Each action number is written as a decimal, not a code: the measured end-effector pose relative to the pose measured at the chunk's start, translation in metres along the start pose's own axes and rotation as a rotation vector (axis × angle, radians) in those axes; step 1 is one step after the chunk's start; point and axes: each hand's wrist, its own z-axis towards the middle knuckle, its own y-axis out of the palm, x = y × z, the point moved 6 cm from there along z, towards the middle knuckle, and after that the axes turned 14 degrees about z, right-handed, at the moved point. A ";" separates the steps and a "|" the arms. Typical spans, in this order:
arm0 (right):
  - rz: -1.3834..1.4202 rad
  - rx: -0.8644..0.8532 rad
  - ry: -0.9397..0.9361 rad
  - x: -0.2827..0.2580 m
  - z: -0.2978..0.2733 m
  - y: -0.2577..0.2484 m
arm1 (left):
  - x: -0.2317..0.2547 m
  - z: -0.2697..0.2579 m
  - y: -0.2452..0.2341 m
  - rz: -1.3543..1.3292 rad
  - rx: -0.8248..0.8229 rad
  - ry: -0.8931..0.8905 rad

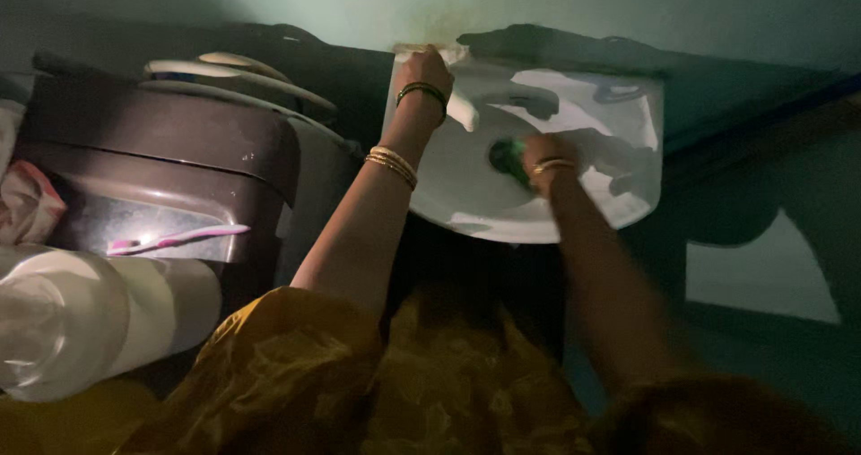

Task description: The person cleans the interior and the rim of a small white sink with a green sponge.

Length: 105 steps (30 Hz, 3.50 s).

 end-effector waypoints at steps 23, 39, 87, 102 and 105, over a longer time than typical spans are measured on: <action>-0.118 -0.196 -0.066 0.078 -0.007 0.019 | 0.006 0.010 0.005 0.047 -0.032 0.017; 0.189 -0.395 -0.032 -0.017 -0.061 -0.001 | 0.001 0.016 0.013 0.035 -0.053 0.018; 0.487 0.586 0.180 0.059 -0.063 -0.131 | 0.004 0.007 0.004 0.007 -0.060 -0.025; 0.271 0.624 -0.280 -0.020 -0.005 -0.070 | -0.001 0.006 0.004 0.015 -0.099 -0.031; 0.099 0.592 -0.050 0.005 -0.023 -0.088 | 0.001 -0.006 -0.002 0.018 -0.017 -0.007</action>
